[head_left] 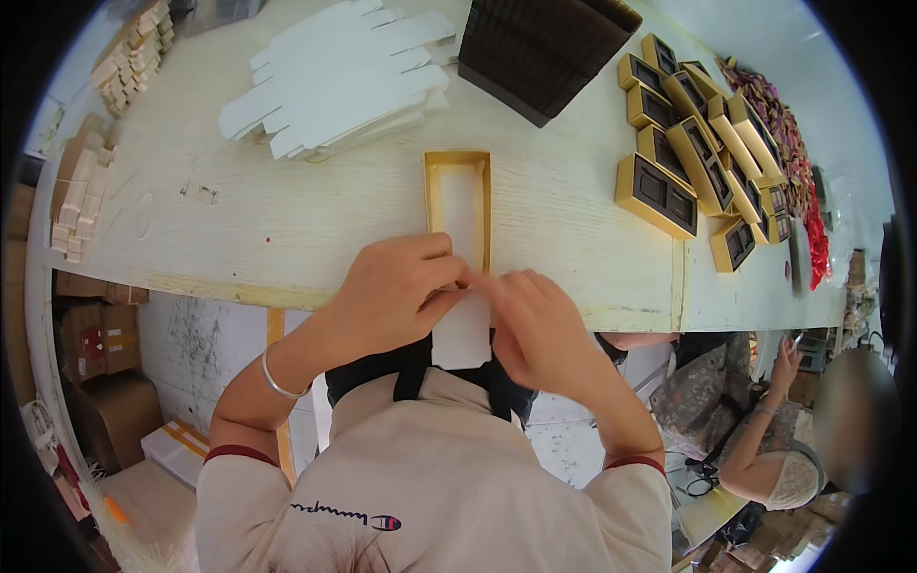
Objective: The person repeatedly folds white cardboard pieces into small rectangular boxes and places dark brown chocolate bars inside them. The finished boxes are stacked on the table. The process is continuous and repetitive throughout the clip.
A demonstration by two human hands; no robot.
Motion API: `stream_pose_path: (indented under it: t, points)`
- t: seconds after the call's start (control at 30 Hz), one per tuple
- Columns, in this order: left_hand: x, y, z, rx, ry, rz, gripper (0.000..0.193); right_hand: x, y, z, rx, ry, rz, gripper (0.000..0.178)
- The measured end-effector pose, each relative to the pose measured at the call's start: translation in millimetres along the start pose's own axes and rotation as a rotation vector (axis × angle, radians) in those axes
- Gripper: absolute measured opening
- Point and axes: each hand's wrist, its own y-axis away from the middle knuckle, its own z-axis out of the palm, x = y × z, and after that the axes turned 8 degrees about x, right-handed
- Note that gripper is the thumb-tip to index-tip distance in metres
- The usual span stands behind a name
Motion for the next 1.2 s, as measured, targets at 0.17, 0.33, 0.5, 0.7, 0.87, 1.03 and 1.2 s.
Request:
stream_pose_path:
  t: [0.17,0.33,0.5,0.7,0.87,1.03,1.2]
  points:
    - [3,5,-8,-0.079,0.066,-0.030,0.009,9,29,18,0.096,0.373,-0.427,0.041]
    - [2,4,-15,-0.157,0.283,-0.146,0.018,23,15,29,0.270,-0.139,-0.221,0.028]
    - [1,-3,-26,-0.239,0.362,-0.127,0.028,4,1,25,0.253,-0.546,0.324,0.029]
    - [-1,13,-4,-0.010,0.335,-0.203,0.026,0,5,39,0.456,-0.381,0.253,0.033]
    - [9,16,1,0.170,0.135,-0.084,0.016,5,4,34,0.328,0.259,-0.124,0.030]
    - [8,27,10,0.169,-0.203,0.138,0.013,-1,0,28,0.108,0.360,-0.127,0.032]
    - [14,17,-5,-0.166,-0.239,-0.020,0.016,0,-17,15,-0.150,0.209,-0.027,0.015]
